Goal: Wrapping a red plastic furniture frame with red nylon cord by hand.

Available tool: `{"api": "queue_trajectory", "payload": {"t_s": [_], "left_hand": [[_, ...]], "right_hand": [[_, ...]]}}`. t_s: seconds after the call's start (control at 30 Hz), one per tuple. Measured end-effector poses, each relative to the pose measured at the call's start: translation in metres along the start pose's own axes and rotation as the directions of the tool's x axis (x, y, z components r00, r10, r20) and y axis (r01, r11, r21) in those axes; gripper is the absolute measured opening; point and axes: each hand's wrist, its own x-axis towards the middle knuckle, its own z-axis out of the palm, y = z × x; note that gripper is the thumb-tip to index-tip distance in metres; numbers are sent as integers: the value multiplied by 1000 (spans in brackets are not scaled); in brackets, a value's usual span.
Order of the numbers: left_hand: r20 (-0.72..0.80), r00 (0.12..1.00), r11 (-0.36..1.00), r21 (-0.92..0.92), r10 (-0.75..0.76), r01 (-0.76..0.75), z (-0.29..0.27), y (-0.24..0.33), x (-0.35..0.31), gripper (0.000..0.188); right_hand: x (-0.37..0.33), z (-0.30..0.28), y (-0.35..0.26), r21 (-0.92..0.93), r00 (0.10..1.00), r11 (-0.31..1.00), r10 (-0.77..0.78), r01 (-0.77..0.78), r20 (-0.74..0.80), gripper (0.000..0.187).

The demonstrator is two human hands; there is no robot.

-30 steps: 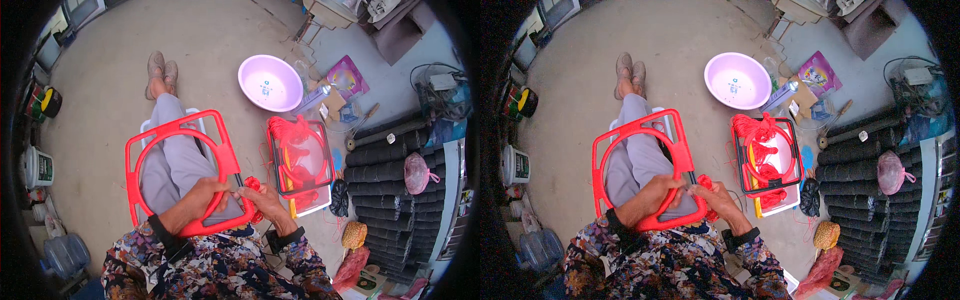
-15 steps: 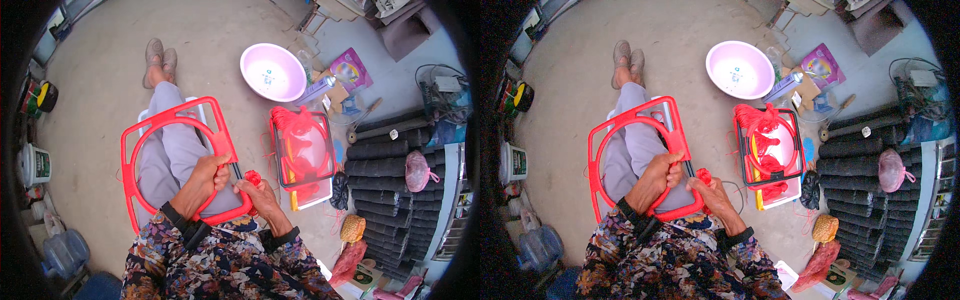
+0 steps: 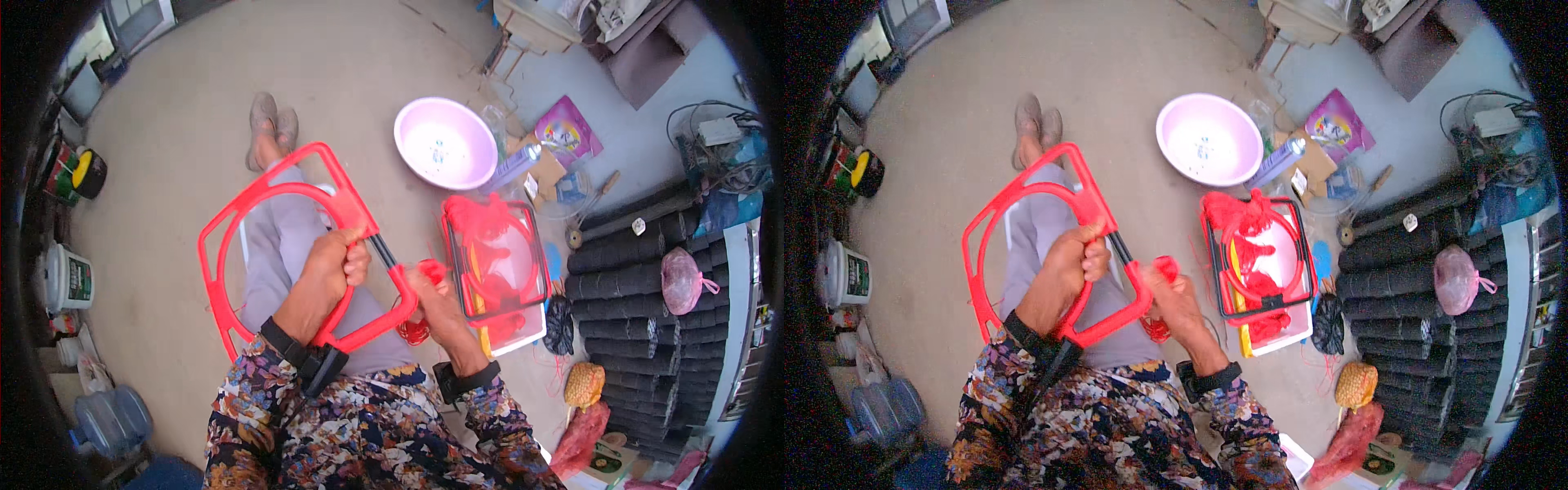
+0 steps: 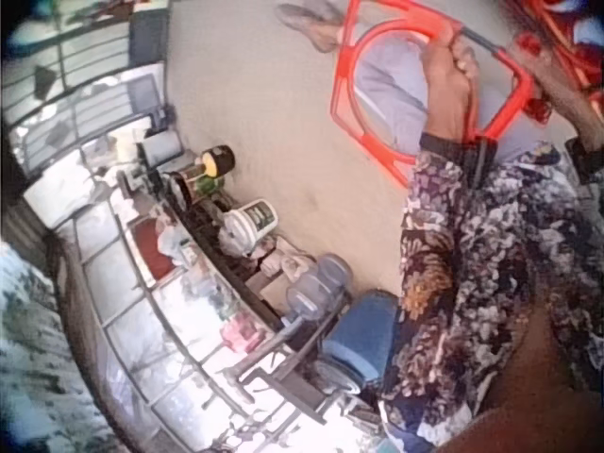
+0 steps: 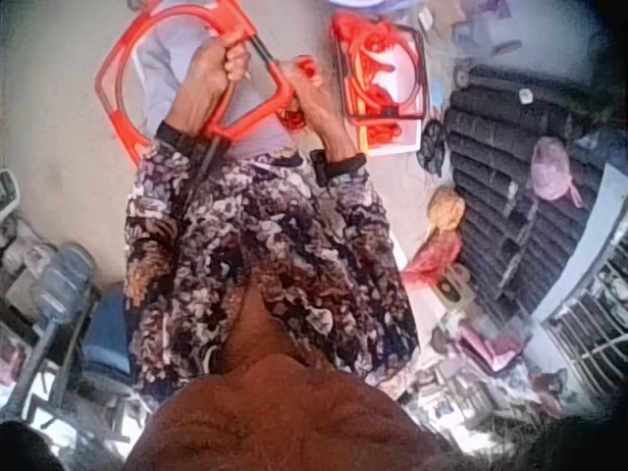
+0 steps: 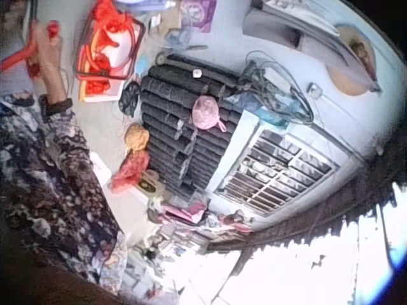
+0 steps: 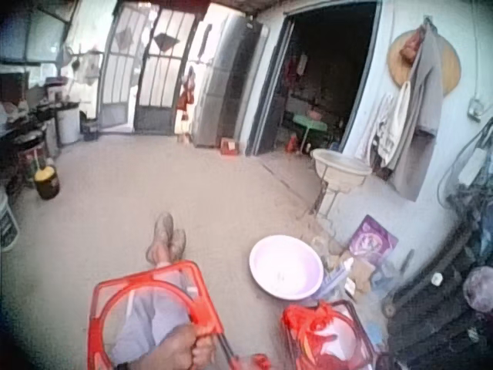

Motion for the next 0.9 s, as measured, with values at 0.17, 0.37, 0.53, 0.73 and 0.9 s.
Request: {"api": "queue_trajectory", "payload": {"t_s": [0.17, 0.37, 0.53, 0.73, 0.9], "left_hand": [[-23, 905, 903, -59, 425, -425, 33, 65, -50, 43], [75, 810, 813, -72, 581, -577, 40, 91, -83, 50], [129, 797, 804, -184, 590, -565, 39, 94, -85, 51], [128, 728, 735, -220, 673, -641, 48, 89, -95, 50], [45, 741, 731, -214, 670, -648, 44, 75, -98, 53]], "right_hand": [[8, -7, -40, 337, 974, 928, -95, 162, -204, 27], [-11, 13, -74, 371, 972, 899, -229, 233, -56, 19], [-12, 29, -98, 296, 950, 914, -306, 278, 53, 20], [-11, 37, -109, 287, 935, 901, -352, 324, 50, 20], [-14, 42, -112, 307, 931, 890, -364, 338, 28, 18]]}}
